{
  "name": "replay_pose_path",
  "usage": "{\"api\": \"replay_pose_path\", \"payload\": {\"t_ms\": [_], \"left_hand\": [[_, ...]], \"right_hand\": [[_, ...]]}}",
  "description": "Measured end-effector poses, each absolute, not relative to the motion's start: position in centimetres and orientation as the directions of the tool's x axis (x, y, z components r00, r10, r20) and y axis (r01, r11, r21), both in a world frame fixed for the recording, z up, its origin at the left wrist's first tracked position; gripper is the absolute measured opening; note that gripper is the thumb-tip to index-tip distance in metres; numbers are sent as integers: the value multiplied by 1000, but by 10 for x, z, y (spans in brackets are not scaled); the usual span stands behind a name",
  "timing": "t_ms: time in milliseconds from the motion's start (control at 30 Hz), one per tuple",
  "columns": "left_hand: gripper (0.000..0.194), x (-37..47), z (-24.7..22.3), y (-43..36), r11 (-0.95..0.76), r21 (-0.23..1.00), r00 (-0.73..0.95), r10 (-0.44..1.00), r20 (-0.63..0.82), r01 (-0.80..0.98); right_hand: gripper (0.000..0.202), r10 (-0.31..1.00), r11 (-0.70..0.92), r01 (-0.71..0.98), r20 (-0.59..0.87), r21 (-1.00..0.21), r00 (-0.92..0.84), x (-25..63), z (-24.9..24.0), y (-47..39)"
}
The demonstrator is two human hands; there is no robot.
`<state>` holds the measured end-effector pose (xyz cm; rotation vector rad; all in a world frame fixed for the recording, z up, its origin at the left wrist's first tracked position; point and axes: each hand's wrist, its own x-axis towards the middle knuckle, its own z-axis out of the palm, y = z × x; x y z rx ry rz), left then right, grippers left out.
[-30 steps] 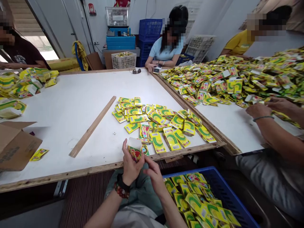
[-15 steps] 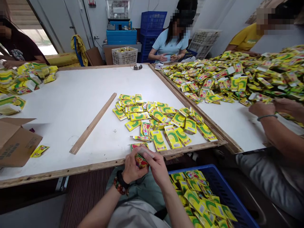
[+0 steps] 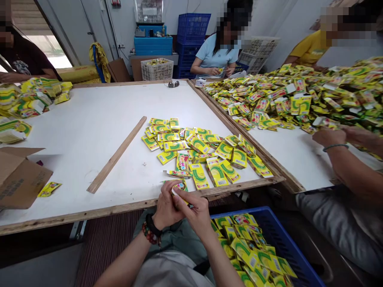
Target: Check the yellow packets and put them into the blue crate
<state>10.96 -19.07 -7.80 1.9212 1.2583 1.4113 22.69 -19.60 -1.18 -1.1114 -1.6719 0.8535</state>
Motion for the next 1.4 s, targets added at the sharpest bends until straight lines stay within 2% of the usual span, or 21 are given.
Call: {"api": "replay_pose_path", "payload": {"t_ms": [133,300,433,500,567,633,700,767,800,833,900,1000,1067,1167,1267,1300,1400], "left_hand": [[73,111,-84,-191,-368,803,73,922,379,469],[66,111,-93,-190,-307,831,22,942,336,463],[53,111,-81,-188,-277,857,23,955,297,435],[54,108,-66,-188,-335,839,114,941,318,429],[57,100,-50,-185,-466,770,292,883,368,436],[55,89,-38,-175,-565,653,407,822,397,505],[47,78,-31,-157,-538,527,383,842,381,658],[38,69,-27,-135,-440,423,318,889,330,792],[32,67,-24,-125,-411,380,311,902,298,829],[26,65,-19,-116,-409,346,326,905,274,845],[18,65,-5,-108,-471,304,394,875,283,828],[18,70,22,-115,-605,251,497,780,381,756],[17,72,31,-126,-672,261,559,730,393,693],[18,73,23,-139,-656,465,505,755,419,595],[17,70,-2,-151,-518,716,204,852,483,469],[28,71,-10,-155,-479,777,126,873,471,409],[94,79,-32,-173,-374,893,45,926,375,251]], "right_hand": [[30,945,327,372,302,-869,-125,226,-11,-191],[30,917,356,335,257,-872,-306,230,-2,-186],[43,887,410,384,263,-827,-380,224,-6,-190],[41,885,439,418,303,-795,-353,231,-11,-198],[40,906,420,510,315,-750,-283,255,-15,-209],[40,956,280,713,256,-643,-144,296,-16,-224],[41,993,0,929,110,-370,44,341,-16,-237],[44,986,-155,977,39,-150,162,373,-15,-244],[45,986,-152,980,46,-129,159,379,-14,-244],[45,990,-98,980,81,-172,113,377,-15,-242],[45,977,93,939,213,-332,-22,353,-17,-228],[57,905,342,792,403,-506,-134,294,-24,-195],[63,882,431,680,436,-593,-178,260,-31,-172],[41,893,449,531,371,-718,-253,231,-40,-152],[30,910,414,456,355,-788,-213,226,-45,-154],[30,912,409,431,365,-804,-186,226,-45,-159],[30,924,382,361,352,-851,-149,231,-45,-175]]}}
